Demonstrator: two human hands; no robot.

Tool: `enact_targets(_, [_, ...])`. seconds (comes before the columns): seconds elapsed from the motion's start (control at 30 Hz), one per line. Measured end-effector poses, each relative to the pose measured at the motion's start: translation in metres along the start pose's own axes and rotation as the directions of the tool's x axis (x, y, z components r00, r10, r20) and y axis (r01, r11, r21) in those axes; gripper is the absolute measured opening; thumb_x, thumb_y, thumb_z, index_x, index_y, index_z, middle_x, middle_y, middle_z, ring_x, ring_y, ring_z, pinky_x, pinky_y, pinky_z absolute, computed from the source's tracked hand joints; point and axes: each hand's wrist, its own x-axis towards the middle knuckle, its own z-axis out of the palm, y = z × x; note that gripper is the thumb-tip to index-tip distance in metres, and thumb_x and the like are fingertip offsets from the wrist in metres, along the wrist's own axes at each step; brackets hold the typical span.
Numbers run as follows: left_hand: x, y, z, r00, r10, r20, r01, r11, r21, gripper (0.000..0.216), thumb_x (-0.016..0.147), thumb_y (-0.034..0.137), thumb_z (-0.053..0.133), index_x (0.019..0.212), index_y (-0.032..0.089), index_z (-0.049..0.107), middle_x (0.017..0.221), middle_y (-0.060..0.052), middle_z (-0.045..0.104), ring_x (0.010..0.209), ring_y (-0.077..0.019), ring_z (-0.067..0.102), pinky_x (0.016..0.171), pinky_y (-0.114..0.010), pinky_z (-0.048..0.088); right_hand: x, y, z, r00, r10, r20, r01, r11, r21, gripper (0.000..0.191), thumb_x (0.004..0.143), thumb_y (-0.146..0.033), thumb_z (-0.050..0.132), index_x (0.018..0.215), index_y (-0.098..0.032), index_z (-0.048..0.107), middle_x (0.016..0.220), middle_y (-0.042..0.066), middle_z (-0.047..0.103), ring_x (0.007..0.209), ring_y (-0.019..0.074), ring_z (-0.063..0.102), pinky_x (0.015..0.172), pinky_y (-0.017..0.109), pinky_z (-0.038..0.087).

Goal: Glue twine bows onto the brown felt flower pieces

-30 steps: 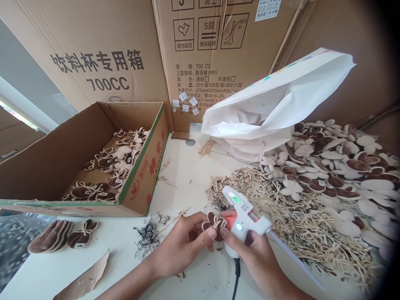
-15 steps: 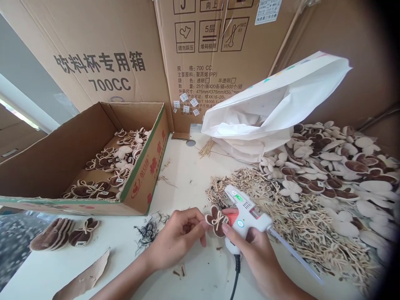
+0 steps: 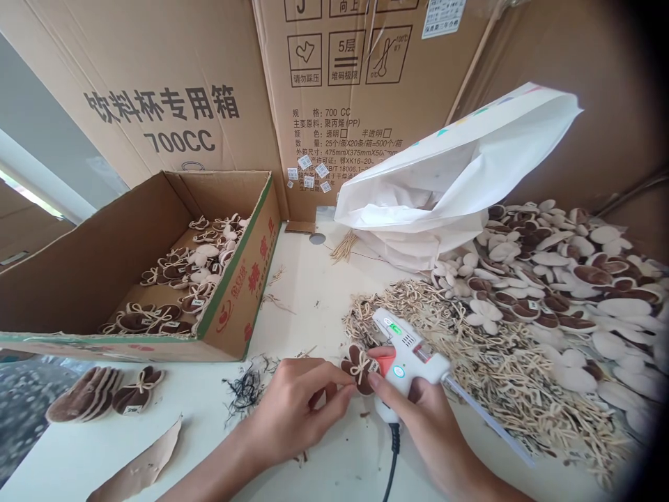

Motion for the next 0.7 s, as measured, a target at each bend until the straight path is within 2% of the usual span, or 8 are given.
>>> enact_targets(0.07, [-0.0007,-0.0015,-0.0006,0.997,0.079,-0.014,-0.078,0.995,0.064,0.012,0.099,0.021,0.060,0.099,0.021,0.072,0.071,-0.001,0.067,0.058,-0.0114,0.051,0.060,-0.024,0.040,-0.0012,-0.0013,0.0016,1.000,0.006,0.007,-0.006,1.000,0.005,0.054,0.082,-0.052,0.083,0.124,-0.025,0.063,0.107,0.007,0.079,0.106,0.0291,0.070,0.094,0.039,0.054])
enact_targets(0.17, [-0.0011,-0.0027,-0.0019,0.994,0.098,-0.037,-0.094,0.990,0.104,0.010,0.099,0.019,0.061,0.099,0.021,0.070,0.075,0.000,0.069,0.058,-0.0110,0.051,0.059,-0.024,0.039,-0.0029,-0.0036,0.0035,1.000,0.010,-0.006,-0.010,1.000,-0.001,0.054,0.080,-0.053,0.084,0.122,-0.025,0.064,0.104,0.006,0.080,0.102,0.0279,0.071,0.086,0.036,0.055])
enact_targets(0.33, [0.0007,-0.0020,-0.0035,0.997,0.042,-0.068,-0.034,0.992,0.124,0.009,0.097,0.017,0.059,0.093,0.021,0.066,0.074,0.001,0.066,0.058,-0.0102,0.047,0.059,-0.024,0.038,-0.0033,-0.0057,0.0042,1.000,0.018,-0.010,-0.019,0.999,-0.036,0.054,0.077,-0.052,0.086,0.119,-0.024,0.065,0.090,0.002,0.078,0.086,0.0237,0.069,0.072,0.031,0.052])
enact_targets(0.47, [0.0038,-0.0014,-0.0045,0.997,-0.052,-0.052,0.056,0.994,0.094,0.013,0.097,0.019,0.056,0.086,0.020,0.063,0.066,0.003,0.058,0.057,-0.0104,0.046,0.058,-0.023,0.036,-0.0024,-0.0049,0.0029,1.000,0.016,0.003,-0.016,0.999,-0.042,0.055,0.077,-0.052,0.086,0.118,-0.024,0.064,0.090,0.003,0.078,0.082,0.0233,0.068,0.067,0.031,0.050])
enact_targets(0.7, [0.0058,-0.0031,-0.0040,0.987,-0.163,0.005,0.163,0.986,0.015,0.015,0.099,0.023,0.053,0.089,0.020,0.064,0.065,0.004,0.060,0.057,-0.0105,0.047,0.057,-0.022,0.037,-0.0014,-0.0011,-0.0005,0.999,0.011,0.034,-0.009,0.998,-0.055,0.053,0.079,-0.052,0.084,0.119,-0.025,0.062,0.089,0.003,0.078,0.086,0.0237,0.068,0.069,0.032,0.049])
